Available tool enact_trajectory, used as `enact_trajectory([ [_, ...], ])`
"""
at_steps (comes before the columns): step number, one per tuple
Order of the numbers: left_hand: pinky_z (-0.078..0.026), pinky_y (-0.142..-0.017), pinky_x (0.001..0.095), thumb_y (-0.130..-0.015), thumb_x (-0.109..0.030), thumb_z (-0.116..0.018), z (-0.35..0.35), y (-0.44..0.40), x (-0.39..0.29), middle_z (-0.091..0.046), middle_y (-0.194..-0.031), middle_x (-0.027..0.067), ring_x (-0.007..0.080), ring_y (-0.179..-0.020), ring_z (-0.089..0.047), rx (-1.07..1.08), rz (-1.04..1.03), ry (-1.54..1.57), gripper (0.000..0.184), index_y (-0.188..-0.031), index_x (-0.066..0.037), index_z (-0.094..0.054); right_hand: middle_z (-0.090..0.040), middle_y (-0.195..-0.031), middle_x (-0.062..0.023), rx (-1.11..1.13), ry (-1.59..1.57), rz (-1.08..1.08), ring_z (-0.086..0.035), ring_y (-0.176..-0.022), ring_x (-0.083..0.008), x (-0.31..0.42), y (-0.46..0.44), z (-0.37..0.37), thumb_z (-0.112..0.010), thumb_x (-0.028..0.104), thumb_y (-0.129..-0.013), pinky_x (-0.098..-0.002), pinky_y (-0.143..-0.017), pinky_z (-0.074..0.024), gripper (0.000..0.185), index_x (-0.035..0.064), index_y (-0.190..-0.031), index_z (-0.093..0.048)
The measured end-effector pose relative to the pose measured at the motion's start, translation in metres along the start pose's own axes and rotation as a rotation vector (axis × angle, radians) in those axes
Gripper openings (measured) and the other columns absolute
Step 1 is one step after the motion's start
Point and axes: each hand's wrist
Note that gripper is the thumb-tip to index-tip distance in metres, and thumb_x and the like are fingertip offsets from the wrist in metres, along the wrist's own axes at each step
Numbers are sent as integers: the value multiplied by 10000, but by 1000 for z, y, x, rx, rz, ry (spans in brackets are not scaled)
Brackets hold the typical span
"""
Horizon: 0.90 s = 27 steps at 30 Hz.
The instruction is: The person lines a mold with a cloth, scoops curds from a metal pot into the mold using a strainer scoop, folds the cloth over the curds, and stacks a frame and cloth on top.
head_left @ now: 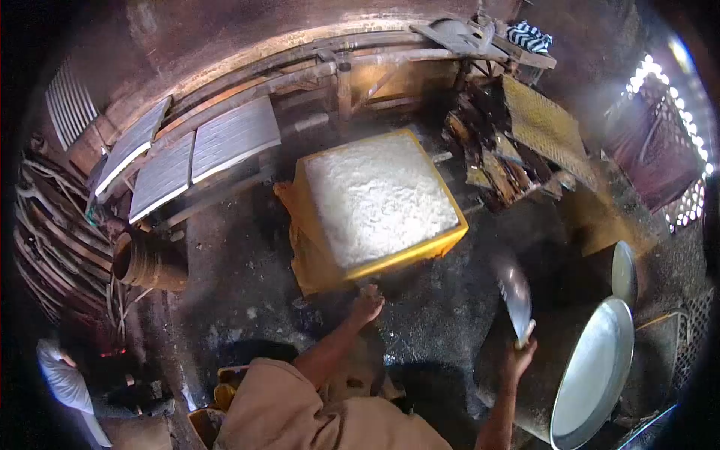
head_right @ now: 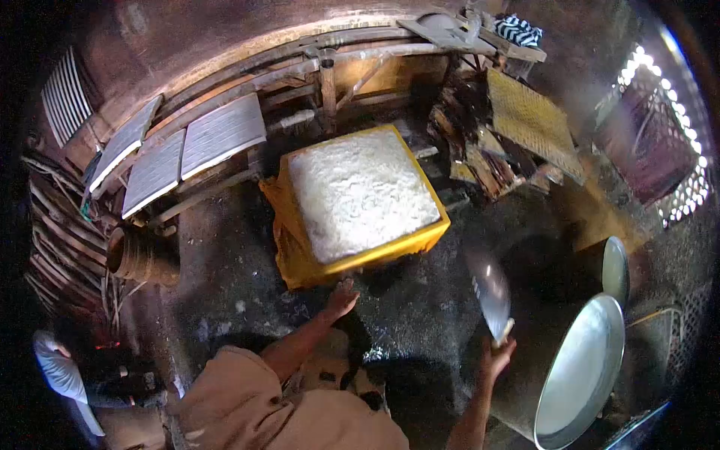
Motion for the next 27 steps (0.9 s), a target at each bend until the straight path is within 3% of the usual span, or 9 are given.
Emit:
enact_trajectory([
  [3,-470,-816,408,-821,-364,-538,-2,42,-36,-541,-1136,198,365,-1000,-549,131,-272,-33,515,-1200,-21,-476,-575,-1009,-133,217,413,-148,-548,-902,-230,-31,86,155,-594,122,-761,-334,-783,-435,451,20,-1168,-430],
  [4,-478,-795,391,-821,-278,-564,14,55,-71,-549,-1107,204,344,-963,-575,232,212,372,456,-1175,-5,-479,-566,-1032,-161,271,570,-257,-548,-923,-258,-25,112,190,-571,183,-773,-358,-792,-436,441,31,-1169,-450],
  [7,-471,-801,394,-811,-217,-578,0,84,-94,-566,-1093,188,349,-960,-576,272,244,591,405,-1139,3,-489,-540,-1099,-246,540,980,-642,-549,-984,-345,0,170,255,-501,365,-808,-429,-818,-440,471,64,-1171,-508],
  [11,-448,-771,324,-847,-217,-562,-63,92,-82,-575,-1093,132,212,-918,-578,382,340,751,413,-1170,24,-475,-534,-1223,-57,682,1044,8,-618,-831,-229,-69,251,318,-467,165,-827,-376,-636,-471,421,159,-1247,-486],
  [14,-410,-715,271,-855,-200,-565,-1,93,-136,-539,-855,20,113,-789,-498,337,160,532,246,-977,11,-538,-497,-1259,-89,889,1207,-439,-598,-925,-262,-32,257,312,-475,183,-818,-370,-680,-481,473,183,-1290,-441],
  [16,-407,-712,274,-849,-196,-567,-17,90,-126,-531,-836,19,117,-776,-498,379,219,602,225,-949,4,-539,-478,-1281,-86,590,817,174,-590,-953,-272,-80,289,329,-484,206,-815,-360,-696,-491,518,215,-1325,-392],
  [19,-397,-695,293,-845,-177,-557,-32,91,-110,-507,-788,15,134,-733,-487,401,253,594,174,-916,-19,-552,-430,-1329,-60,863,1033,-322,-563,-1025,-251,-80,293,331,-488,213,-814,-354,-707,-495,566,254,-1357,-332],
  [20,-394,-700,296,-849,-172,-546,-70,90,-78,-499,-783,12,147,-728,-484,322,222,669,163,-908,-20,-548,-386,-1366,-28,674,739,167,-552,-1042,-237,-104,299,331,-490,239,-818,-371,-689,-494,575,291,-1362,-310],
  [27,-436,-839,398,-842,-331,-553,-6,68,-70,-544,-1151,145,277,-1064,-517,374,466,696,452,-1186,-40,-524,-546,-1135,-88,819,871,-155,-601,-866,-251,-86,258,295,-566,189,-799,-362,-599,-464,423,145,-1208,-467],
])
Point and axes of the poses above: each hand's wrist, its own y-axis away from the middle knuckle, its own z-axis out of the back of the hand, x = y × z
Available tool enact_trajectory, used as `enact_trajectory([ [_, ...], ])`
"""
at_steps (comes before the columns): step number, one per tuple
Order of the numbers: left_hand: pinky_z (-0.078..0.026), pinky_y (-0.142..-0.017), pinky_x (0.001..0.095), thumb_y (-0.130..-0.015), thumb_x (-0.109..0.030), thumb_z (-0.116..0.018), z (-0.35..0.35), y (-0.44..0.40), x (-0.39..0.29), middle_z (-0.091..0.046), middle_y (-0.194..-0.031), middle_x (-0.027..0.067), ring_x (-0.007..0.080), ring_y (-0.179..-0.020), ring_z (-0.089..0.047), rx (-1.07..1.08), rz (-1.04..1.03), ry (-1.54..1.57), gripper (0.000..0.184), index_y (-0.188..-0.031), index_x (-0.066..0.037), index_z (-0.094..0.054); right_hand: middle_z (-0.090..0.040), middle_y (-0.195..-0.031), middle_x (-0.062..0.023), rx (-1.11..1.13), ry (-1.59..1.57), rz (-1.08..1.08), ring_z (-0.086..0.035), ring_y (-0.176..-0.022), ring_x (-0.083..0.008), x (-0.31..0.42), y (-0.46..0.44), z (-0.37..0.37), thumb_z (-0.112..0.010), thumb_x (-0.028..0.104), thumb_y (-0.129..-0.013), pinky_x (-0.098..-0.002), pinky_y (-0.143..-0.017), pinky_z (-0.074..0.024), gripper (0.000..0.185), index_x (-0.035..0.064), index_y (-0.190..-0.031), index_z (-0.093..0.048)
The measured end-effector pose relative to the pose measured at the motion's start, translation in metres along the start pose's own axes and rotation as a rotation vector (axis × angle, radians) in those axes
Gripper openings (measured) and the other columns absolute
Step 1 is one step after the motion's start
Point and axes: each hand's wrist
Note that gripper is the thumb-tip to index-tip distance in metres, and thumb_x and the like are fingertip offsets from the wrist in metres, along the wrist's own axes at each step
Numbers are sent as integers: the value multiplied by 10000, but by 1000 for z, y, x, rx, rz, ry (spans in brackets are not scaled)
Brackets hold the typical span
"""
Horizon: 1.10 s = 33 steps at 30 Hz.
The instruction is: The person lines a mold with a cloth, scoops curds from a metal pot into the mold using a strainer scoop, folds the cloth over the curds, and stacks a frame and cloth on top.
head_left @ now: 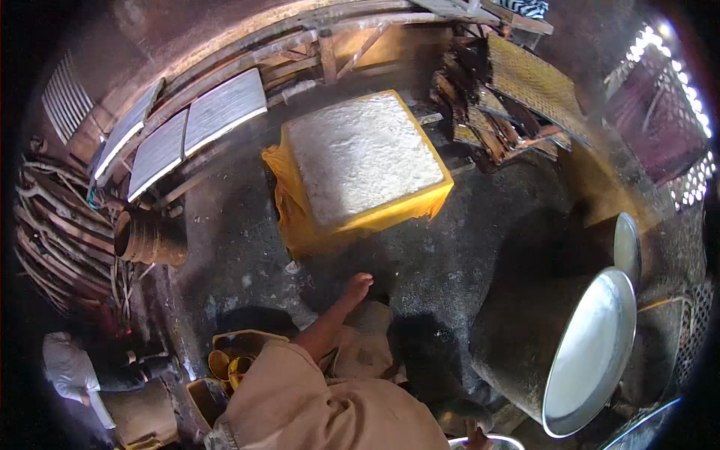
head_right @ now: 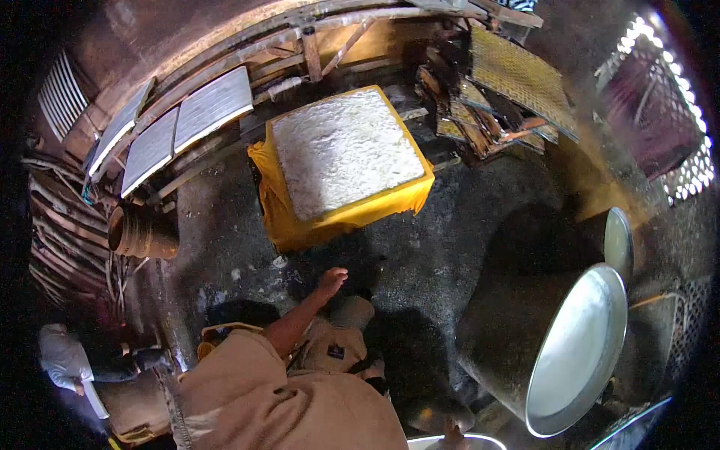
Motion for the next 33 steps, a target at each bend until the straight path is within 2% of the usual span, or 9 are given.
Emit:
enact_trajectory([
  [6,-423,-832,436,-865,-442,-495,74,-54,46,-519,-1141,131,277,-1064,-489,-497,374,524,496,-1193,-69,-507,-590,-941,-162,15,6,-140,-591,-811,-300,57,-171,84,-584,224,-805,-380,-659,-454,276,58,-1023,-557],
  [11,-335,-942,366,-855,-514,-458,155,-134,68,-514,-1188,85,227,-1130,-452,-715,-63,588,583,-1267,-102,-444,-617,-880,-125,-138,-289,-6,-581,-782,-260,170,-491,112,-538,252,-850,-376,-694,-451,269,2,-931,-594],
  [13,-420,-808,296,-929,-342,-385,176,-139,-4,-496,-1160,29,125,-916,-500,-780,480,726,480,-1340,-98,-336,-616,-918,-108,-156,-413,4,-560,-842,-159,255,-608,127,-519,245,-868,-328,-733,-434,274,10,-980,-601],
  [15,-347,-886,323,-908,-430,-363,188,-180,21,-402,-1253,43,156,-1046,-408,-688,449,811,559,-1358,-105,-301,-590,-1026,-126,-228,-665,260,-552,-941,-169,250,-748,62,-473,336,-896,-306,-819,-418,389,9,-1085,-565],
  [17,-202,-1043,375,-866,-607,-317,199,-211,54,-213,-1439,71,217,-1307,-223,-522,352,986,725,-1394,-118,-230,-590,-1032,-202,-372,201,561,-591,-930,-268,270,-861,42,-394,350,-928,-417,-755,-468,402,42,-1140,-540],
  [18,-202,-1043,375,-866,-607,-317,198,-216,58,-213,-1439,71,217,-1307,-223,-532,365,991,725,-1394,-118,-230,-590,-1032,-202,-356,204,569,-591,-930,-268,294,-886,45,-394,350,-928,-417,-755,-468,402,42,-1140,-540],
  [20,-233,-1033,359,-892,-549,-318,193,-221,47,-260,-1405,66,203,-1274,-267,-599,311,955,668,-1386,-106,-241,-571,-1074,-212,93,-541,-124,-559,-981,-310,341,-910,60,-361,411,-929,-421,-771,-456,478,38,-1207,-475],
  [25,-283,-1021,327,-934,-474,-307,182,-208,33,-347,-1342,56,182,-1223,-344,-710,165,846,591,-1367,-74,-265,-418,-1317,-132,255,-718,-83,-389,-1220,-249,340,-921,49,-320,514,-911,-347,-987,-304,636,74,-1369,-285],
  [33,-292,-1000,317,-916,-522,-316,189,-214,26,-427,-1287,65,194,-1169,-411,-712,318,801,634,-1329,-42,-343,-374,-1347,-65,253,-1053,-53,-357,-1211,-173,369,-891,72,-373,514,-899,-289,-992,-258,632,73,-1351,-334],
])
Point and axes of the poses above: each hand's wrist, its own y-axis away from the middle knuckle, its own z-axis out of the back of the hand, x = y × z
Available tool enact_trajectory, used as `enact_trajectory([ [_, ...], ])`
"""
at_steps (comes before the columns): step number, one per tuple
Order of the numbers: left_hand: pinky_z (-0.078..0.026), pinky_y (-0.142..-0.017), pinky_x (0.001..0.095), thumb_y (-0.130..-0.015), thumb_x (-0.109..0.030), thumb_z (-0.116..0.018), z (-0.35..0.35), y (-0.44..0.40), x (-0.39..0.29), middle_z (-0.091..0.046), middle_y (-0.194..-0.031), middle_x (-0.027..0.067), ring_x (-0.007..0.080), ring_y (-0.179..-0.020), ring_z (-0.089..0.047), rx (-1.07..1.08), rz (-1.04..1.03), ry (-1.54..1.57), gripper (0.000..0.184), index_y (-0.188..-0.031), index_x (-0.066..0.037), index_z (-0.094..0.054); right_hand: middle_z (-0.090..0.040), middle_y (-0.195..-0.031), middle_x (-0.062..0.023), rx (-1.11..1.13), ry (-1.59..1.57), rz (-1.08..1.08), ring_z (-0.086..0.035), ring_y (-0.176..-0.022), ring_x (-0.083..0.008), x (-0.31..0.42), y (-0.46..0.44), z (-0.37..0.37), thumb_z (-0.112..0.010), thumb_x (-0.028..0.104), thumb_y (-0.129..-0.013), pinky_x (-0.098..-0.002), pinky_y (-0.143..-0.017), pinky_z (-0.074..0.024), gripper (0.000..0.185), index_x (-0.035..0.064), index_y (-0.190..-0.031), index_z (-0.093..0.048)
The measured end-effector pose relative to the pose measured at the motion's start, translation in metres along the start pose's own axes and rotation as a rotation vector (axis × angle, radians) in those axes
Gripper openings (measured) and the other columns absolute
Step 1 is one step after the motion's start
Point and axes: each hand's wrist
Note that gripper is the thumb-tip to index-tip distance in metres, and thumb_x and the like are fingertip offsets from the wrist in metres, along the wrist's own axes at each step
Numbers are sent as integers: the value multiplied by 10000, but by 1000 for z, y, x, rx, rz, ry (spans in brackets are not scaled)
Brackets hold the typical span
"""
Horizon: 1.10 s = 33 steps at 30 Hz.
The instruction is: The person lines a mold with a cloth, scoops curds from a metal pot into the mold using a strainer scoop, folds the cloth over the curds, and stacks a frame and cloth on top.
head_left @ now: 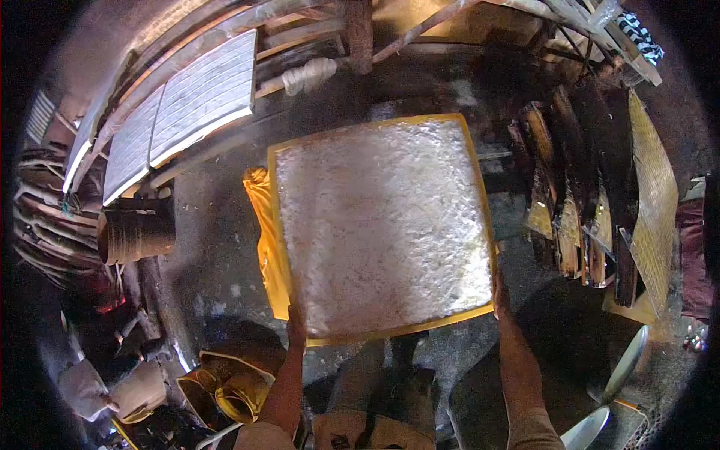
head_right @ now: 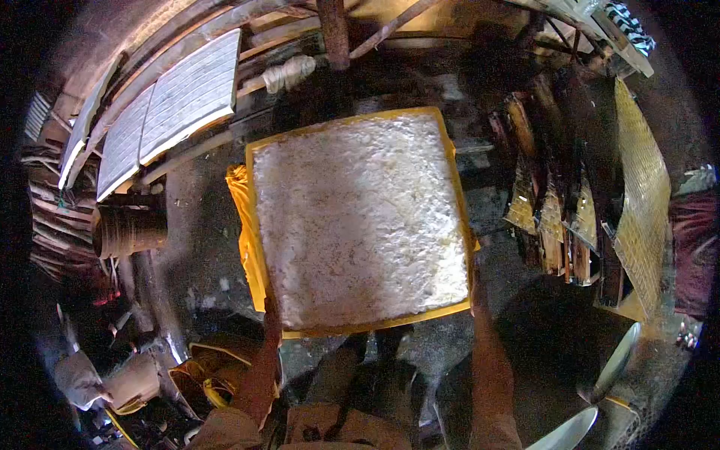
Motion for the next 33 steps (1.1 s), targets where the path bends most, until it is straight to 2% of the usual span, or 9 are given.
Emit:
enact_trajectory([
  [8,-231,-1040,310,-922,-483,-341,0,-14,17,-376,-1340,46,185,-1221,-350,-1,-112,156,613,-1365,-62,-295,-599,-958,-106,-119,220,36,-549,-832,-205,-9,-12,3,-356,540,-891,-326,-697,-425,611,35,-1199,-511],
  [14,-262,-1026,311,-905,-503,-377,24,-38,48,-422,-1287,35,187,-1185,-389,-27,-141,160,608,-1321,-59,-360,-558,-1129,-132,-139,561,365,-523,-1018,-236,-68,-45,24,-362,428,-923,-319,-857,-405,514,29,-1219,-492],
  [16,-266,-1024,311,-908,-500,-373,15,-31,38,-439,-1265,36,182,-1174,-396,-28,-199,163,592,-1304,-61,-381,-583,-1081,-162,-93,327,-149,-544,-996,-214,-5,-19,4,-402,349,-932,-316,-839,-403,447,41,-1250,-463],
  [18,-267,-1024,313,-908,-499,-373,8,-27,33,-443,-1261,41,183,-1167,-402,-22,-243,150,593,-1306,-58,-379,-591,-1029,-157,-65,316,144,-544,-949,-206,-68,-50,16,-400,378,-929,-320,-819,-404,464,42,-1240,-473],
  [21,-304,-986,322,-888,-535,-390,21,-28,46,-444,-1255,66,202,-1123,-434,-67,-302,55,656,-1324,-48,-343,-596,-888,-108,-45,587,-73,-528,-834,-180,-19,-18,9,-351,464,-927,-321,-781,-399,549,14,-1200,-507],
  [23,-387,-877,342,-864,-582,-397,44,-31,59,-489,-1160,68,195,-1029,-478,-287,59,-208,664,-1272,-59,-394,-587,-879,-82,-87,112,-41,-553,-786,-189,-58,-37,16,-395,468,-903,-335,-713,-436,521,4,-1083,-546],
  [25,-428,-738,351,-839,-633,-372,79,-26,110,-522,-1008,48,187,-920,-500,-146,-307,-25,644,-1154,-80,-477,-568,-790,-49,-32,-333,-189,-549,-730,-178,-74,-37,30,-417,425,-904,-348,-639,-445,445,15,-998,-562],
  [28,-449,-696,380,-843,-557,-391,15,46,124,-518,-1020,51,222,-852,-502,-533,109,344,529,-1150,-134,-472,-552,-772,-45,-108,-295,-386,-534,-709,-174,-133,-32,41,-422,424,-901,-345,-623,-437,424,25,-966,-546],
  [33,-395,-862,413,-828,-522,-398,-101,32,169,-462,-1152,63,220,-1010,-447,-451,487,418,530,-1206,-151,-430,-524,-741,-38,8,-308,-740,-509,-674,-167,-237,-26,7,-429,423,-895,-340,-596,-425,394,41,-913,-519],
])
Point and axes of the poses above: each hand's wrist, its own y-axis away from the middle knuckle, its own z-axis out of the back of the hand, x = y × z
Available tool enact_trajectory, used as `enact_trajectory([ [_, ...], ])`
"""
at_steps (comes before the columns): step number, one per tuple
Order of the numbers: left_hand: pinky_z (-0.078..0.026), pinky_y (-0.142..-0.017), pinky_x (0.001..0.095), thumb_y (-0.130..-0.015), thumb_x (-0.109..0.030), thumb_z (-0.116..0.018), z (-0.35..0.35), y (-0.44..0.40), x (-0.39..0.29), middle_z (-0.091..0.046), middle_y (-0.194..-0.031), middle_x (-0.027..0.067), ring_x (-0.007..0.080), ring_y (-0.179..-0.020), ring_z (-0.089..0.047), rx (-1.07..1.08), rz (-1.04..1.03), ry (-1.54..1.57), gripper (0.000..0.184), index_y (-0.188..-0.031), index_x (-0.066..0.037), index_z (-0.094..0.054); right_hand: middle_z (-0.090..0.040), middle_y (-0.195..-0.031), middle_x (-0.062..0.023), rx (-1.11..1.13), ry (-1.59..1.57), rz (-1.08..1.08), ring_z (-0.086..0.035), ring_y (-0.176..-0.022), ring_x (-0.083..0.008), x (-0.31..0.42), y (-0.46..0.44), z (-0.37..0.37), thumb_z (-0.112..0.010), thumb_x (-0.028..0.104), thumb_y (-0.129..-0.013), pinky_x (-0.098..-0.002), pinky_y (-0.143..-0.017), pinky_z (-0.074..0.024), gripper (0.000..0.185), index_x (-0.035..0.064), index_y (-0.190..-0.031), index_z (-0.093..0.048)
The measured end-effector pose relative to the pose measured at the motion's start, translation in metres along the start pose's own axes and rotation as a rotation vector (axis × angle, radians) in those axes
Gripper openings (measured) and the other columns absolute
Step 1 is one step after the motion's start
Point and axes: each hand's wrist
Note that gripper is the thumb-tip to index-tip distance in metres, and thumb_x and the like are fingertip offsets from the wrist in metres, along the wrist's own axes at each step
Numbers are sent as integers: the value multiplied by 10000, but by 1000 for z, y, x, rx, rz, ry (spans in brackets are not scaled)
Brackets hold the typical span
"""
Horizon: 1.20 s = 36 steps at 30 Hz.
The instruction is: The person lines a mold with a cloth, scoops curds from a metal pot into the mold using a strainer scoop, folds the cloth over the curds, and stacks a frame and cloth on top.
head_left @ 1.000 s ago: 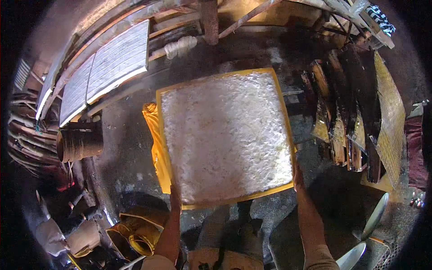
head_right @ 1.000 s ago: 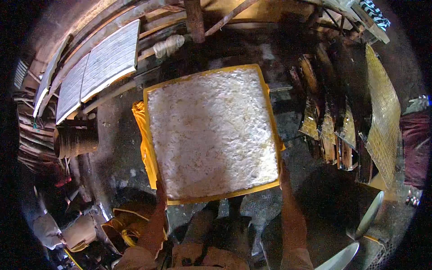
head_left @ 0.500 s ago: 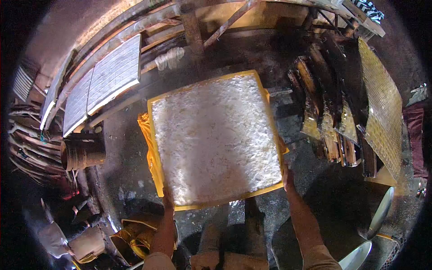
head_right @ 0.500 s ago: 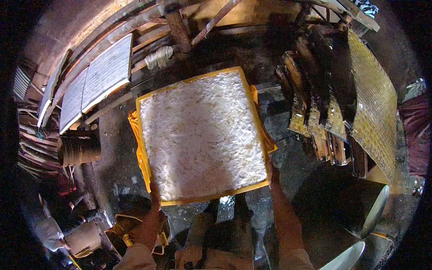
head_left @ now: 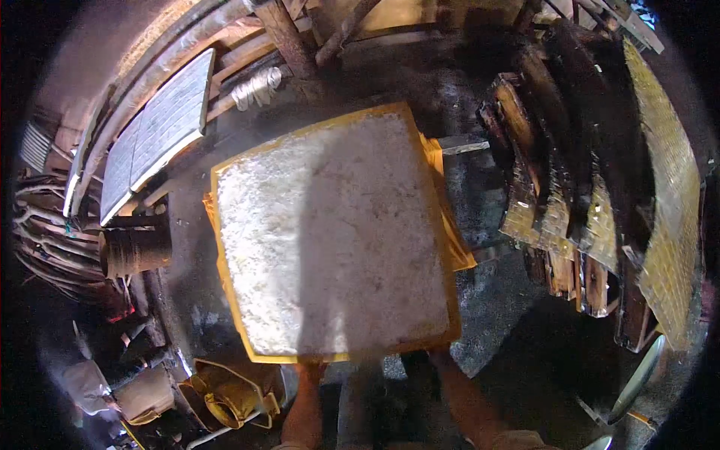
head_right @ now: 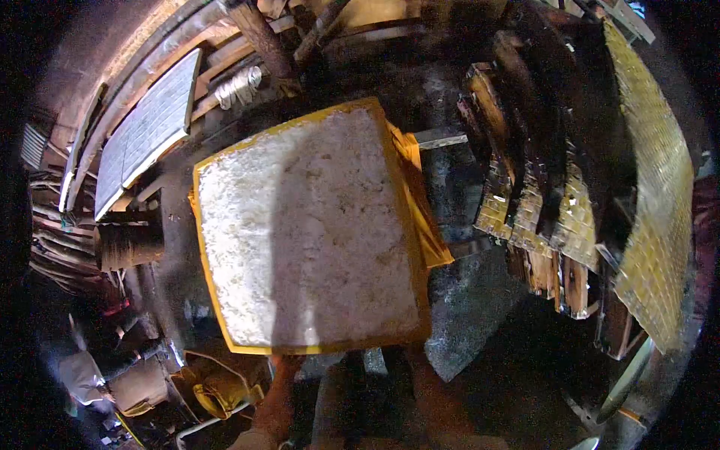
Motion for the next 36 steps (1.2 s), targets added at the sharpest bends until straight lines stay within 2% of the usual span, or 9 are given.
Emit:
enact_trajectory([
  [7,-385,-886,419,-847,-451,-387,-19,-128,57,-483,-1138,73,233,-1013,-460,209,14,107,475,-1185,-124,-453,-486,-698,-28,108,-123,-65,-473,-625,-157,-50,-69,-25,-438,422,-887,-334,-559,-408,365,63,-838,-482],
  [17,-371,-920,428,-874,-349,-372,35,-204,77,-513,-1117,88,250,-1018,-478,416,-120,348,402,-1155,-85,-486,-432,-637,-15,245,-285,212,-422,-555,-142,-45,-97,-26,-452,420,-876,-324,-505,-383,356,95,-732,-429],
  [19,-368,-927,430,-880,-329,-368,67,-201,71,-520,-1113,91,254,-1019,-482,530,-164,446,389,-1149,-77,-492,-421,-625,-12,276,-344,317,-412,-541,-139,-28,-58,-31,-455,420,-874,-322,-495,-378,359,102,-710,-419],
  [22,-364,-937,433,-888,-299,-364,130,-195,53,-529,-1107,96,259,-1020,-487,1000,-159,643,370,-1140,-65,-502,-404,-606,-8,317,-428,495,-397,-521,-135,-6,14,-28,-459,419,-870,-320,-479,-371,367,111,-678,-403],
  [25,-370,-927,451,-884,-293,-411,134,-75,1,-546,-1101,136,282,-1028,-497,612,-429,636,391,-1131,-6,-507,-388,-588,-4,321,-531,716,-381,-500,-131,9,100,-11,-464,419,-867,-317,-463,-364,378,121,-646,-387],
  [29,-395,-898,445,-878,-303,-474,145,81,-101,-549,-1123,175,296,-1041,-508,953,-399,866,442,-1142,52,-495,-390,-578,3,306,-421,1161,-386,-493,-129,57,214,4,-461,416,-867,-309,-467,-366,379,126,-632,-392],
  [32,-424,-857,384,-842,-250,-550,141,163,-158,-606,-1012,137,250,-916,-569,787,-792,776,324,-1018,21,-575,-465,-607,6,221,-247,1566,-460,-538,-142,108,280,17,-454,400,-875,-301,-530,-402,342,111,-693,-472],
  [33,-479,-782,343,-814,-207,-602,132,205,-176,-633,-945,108,227,-819,-604,715,-890,754,263,-981,-3,-595,-506,-648,-4,266,-316,1508,-495,-575,-150,124,312,11,-462,370,-874,-303,-563,-420,306,101,-734,-500],
  [36,-453,-825,301,-864,-228,-479,144,184,-237,-607,-960,103,198,-888,-575,628,-1217,685,286,-1045,-21,-558,-596,-786,-61,438,-361,1392,-573,-691,-167,183,365,5,-478,274,-859,-312,-650,-467,229,58,-854,-554],
])
Point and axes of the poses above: each hand's wrist, its own y-axis away from the middle knuckle, its own z-axis out of the back of the hand, x = y × z
